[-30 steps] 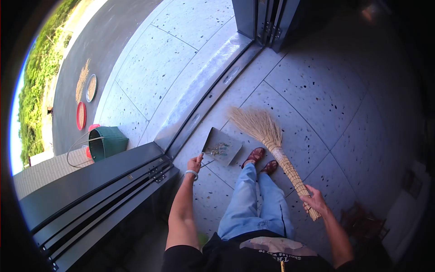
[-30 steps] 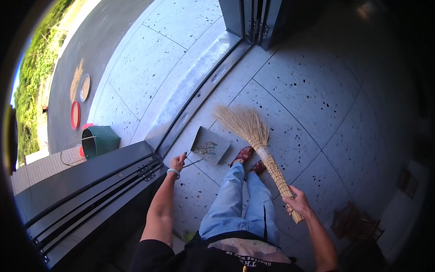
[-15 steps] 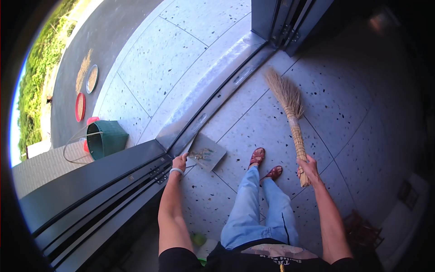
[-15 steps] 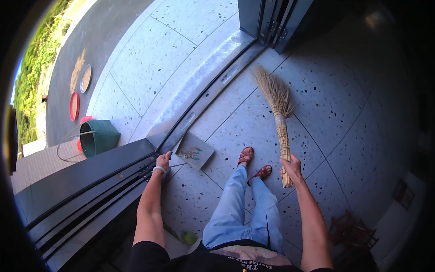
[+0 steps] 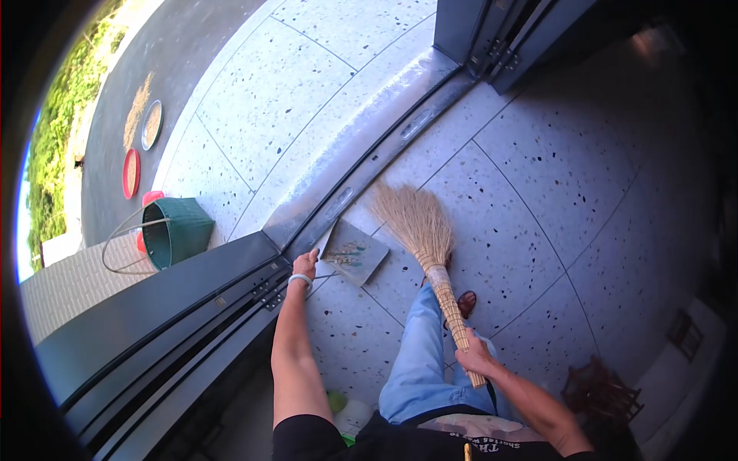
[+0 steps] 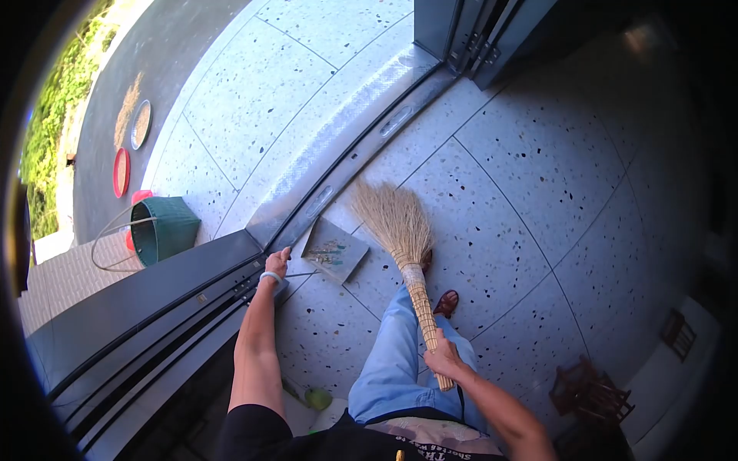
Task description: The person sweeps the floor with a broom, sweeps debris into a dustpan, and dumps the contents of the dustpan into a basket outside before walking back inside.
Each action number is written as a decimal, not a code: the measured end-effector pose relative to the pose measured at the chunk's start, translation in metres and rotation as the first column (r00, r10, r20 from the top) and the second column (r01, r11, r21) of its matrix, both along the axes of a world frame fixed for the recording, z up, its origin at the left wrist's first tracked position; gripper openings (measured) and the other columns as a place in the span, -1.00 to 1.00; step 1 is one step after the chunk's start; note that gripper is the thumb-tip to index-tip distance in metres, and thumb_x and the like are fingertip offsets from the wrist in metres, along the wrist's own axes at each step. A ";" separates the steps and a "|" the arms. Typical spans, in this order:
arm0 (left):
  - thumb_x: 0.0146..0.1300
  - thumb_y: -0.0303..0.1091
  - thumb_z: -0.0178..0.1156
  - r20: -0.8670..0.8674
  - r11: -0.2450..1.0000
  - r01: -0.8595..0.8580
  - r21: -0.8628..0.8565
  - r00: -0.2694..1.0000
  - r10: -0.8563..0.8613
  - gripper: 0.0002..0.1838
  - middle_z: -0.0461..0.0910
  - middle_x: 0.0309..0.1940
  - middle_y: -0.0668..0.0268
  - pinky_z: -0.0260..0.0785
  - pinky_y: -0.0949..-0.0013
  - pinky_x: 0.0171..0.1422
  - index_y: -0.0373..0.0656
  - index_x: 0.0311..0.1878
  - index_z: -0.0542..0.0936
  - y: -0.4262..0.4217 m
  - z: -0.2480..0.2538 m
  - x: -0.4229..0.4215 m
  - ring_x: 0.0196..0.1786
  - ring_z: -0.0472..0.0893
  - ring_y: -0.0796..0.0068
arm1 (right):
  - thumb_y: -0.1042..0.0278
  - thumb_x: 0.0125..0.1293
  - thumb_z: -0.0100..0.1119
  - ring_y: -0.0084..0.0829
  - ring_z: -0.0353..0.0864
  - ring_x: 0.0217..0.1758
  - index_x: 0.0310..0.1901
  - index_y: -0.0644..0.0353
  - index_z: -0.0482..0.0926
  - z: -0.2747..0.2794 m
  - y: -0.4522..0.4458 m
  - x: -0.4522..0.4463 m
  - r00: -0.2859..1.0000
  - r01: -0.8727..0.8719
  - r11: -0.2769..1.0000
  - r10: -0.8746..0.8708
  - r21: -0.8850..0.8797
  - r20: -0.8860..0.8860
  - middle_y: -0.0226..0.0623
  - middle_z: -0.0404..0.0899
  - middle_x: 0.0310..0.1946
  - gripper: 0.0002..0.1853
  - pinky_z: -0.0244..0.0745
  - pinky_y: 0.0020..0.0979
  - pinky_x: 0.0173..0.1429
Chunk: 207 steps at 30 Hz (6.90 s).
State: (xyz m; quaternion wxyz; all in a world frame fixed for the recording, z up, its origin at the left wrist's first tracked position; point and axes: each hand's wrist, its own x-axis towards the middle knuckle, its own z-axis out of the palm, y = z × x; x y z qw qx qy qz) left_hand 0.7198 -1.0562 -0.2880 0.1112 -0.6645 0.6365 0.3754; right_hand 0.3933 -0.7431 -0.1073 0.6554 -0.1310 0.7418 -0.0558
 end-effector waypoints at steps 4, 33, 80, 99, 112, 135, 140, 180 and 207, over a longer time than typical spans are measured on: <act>0.14 0.16 -0.21 0.012 0.999 -0.026 -0.022 1.000 0.026 -0.41 0.51 -0.40 -0.01 0.26 0.18 -0.08 -0.21 -0.43 0.56 0.006 -0.001 -0.006 -0.18 0.47 0.01 | 0.46 -0.01 0.00 -0.50 0.37 -0.77 -0.13 0.26 0.25 0.024 -0.006 -0.030 0.982 -0.156 0.987 0.159 -0.031 0.099 -0.30 0.37 -0.70 -0.65 0.33 -0.46 -0.71; 0.17 0.16 -0.25 -0.069 0.991 0.134 0.006 0.989 -0.133 -0.37 0.51 -0.38 -0.06 0.25 0.23 -0.08 -0.29 -0.32 0.53 0.093 -0.004 -0.006 -0.19 0.48 0.04 | 0.48 0.02 0.11 -0.59 0.34 -0.75 0.18 0.27 0.08 0.064 0.114 -0.035 0.898 0.257 0.961 -0.276 0.101 0.342 -0.35 0.38 -0.68 -0.35 0.29 -0.53 -0.71; 0.01 -0.21 0.17 -0.314 0.202 -0.903 0.380 0.080 0.946 -0.72 0.22 -0.74 0.37 0.06 0.38 -0.82 -0.22 -0.43 0.36 0.114 0.162 -0.090 -0.80 0.22 0.51 | 0.39 0.06 0.02 -0.57 0.34 -0.73 -0.53 0.17 0.30 -0.020 0.168 -0.124 0.500 0.822 0.559 -0.800 0.109 0.332 -0.42 0.33 -0.70 -0.87 0.30 -0.61 -0.64; 0.12 -0.04 -0.03 -0.083 -0.416 -0.777 0.472 -0.509 0.857 -0.62 -0.01 -0.95 0.38 0.06 0.32 -0.75 -0.05 -0.65 0.19 0.055 0.094 0.047 -0.90 0.11 0.44 | 0.52 0.03 0.07 -0.55 0.30 -0.73 -0.40 0.24 0.20 0.083 -0.221 -0.203 0.668 0.572 0.796 -0.592 0.197 0.450 -0.35 0.27 -0.70 -0.79 0.28 -0.54 -0.71; 0.18 -0.12 -0.10 -0.162 -0.649 -0.555 0.521 -0.811 0.563 -0.47 -0.04 -0.98 0.41 0.10 0.32 -0.71 0.02 -0.86 0.01 -0.008 0.151 0.019 -0.91 0.03 0.45 | 0.40 0.11 -0.01 -0.61 0.29 -0.62 -0.41 0.25 0.26 0.048 -0.513 -0.200 0.189 0.628 0.558 -0.786 0.543 0.589 -0.39 0.27 -0.63 -0.85 0.36 -0.59 -0.56; 0.04 -0.20 0.14 -0.120 -0.911 -0.300 0.284 -0.953 0.277 -0.70 0.12 -0.85 0.40 0.10 0.36 -0.78 -0.09 -0.54 0.23 -0.290 0.128 0.101 -0.86 0.15 0.54 | 0.49 0.07 -0.07 -0.56 0.26 -0.73 -0.41 0.29 0.19 0.062 -0.934 -0.005 0.880 0.150 0.942 -0.265 0.301 0.394 -0.39 0.25 -0.73 -0.86 0.27 -0.59 -0.65; 0.04 -0.20 0.15 -0.212 -0.891 -0.322 0.321 -0.941 0.264 -0.70 0.17 -0.83 0.41 0.14 0.37 -0.77 -0.11 -0.54 0.25 -0.311 0.119 0.100 -0.84 0.19 0.55 | 0.47 0.06 -0.02 -0.49 0.36 -0.75 -0.43 0.28 0.26 0.068 -1.028 0.061 0.891 -0.423 0.889 0.374 0.173 0.258 -0.29 0.35 -0.72 -0.88 0.35 -0.53 -0.68; 0.14 0.14 -0.12 -0.086 -0.940 0.092 0.328 -0.988 -0.127 -0.44 0.41 -0.67 0.33 0.21 0.42 -0.53 -0.24 -0.24 0.53 -0.534 -0.006 0.173 -0.63 0.37 0.53 | 0.43 0.02 0.12 -0.50 0.43 -0.73 -0.50 0.28 0.38 0.075 -1.346 0.760 -0.100 -0.945 -0.085 0.994 0.315 -0.033 -0.25 0.43 -0.69 -0.86 0.37 -0.49 -0.68; 0.10 -0.01 0.08 -0.837 -0.927 -0.362 0.096 -0.533 0.122 -0.57 0.48 -0.60 0.24 0.31 0.48 -0.40 -0.30 -0.43 0.49 -0.661 0.213 0.849 -0.51 0.49 0.50 | 0.51 0.11 -0.09 -0.54 0.32 -0.68 -0.40 0.28 0.16 -0.047 -1.363 1.139 0.573 -0.763 0.280 0.709 0.582 0.410 -0.33 0.25 -0.68 -0.86 0.36 -0.57 -0.60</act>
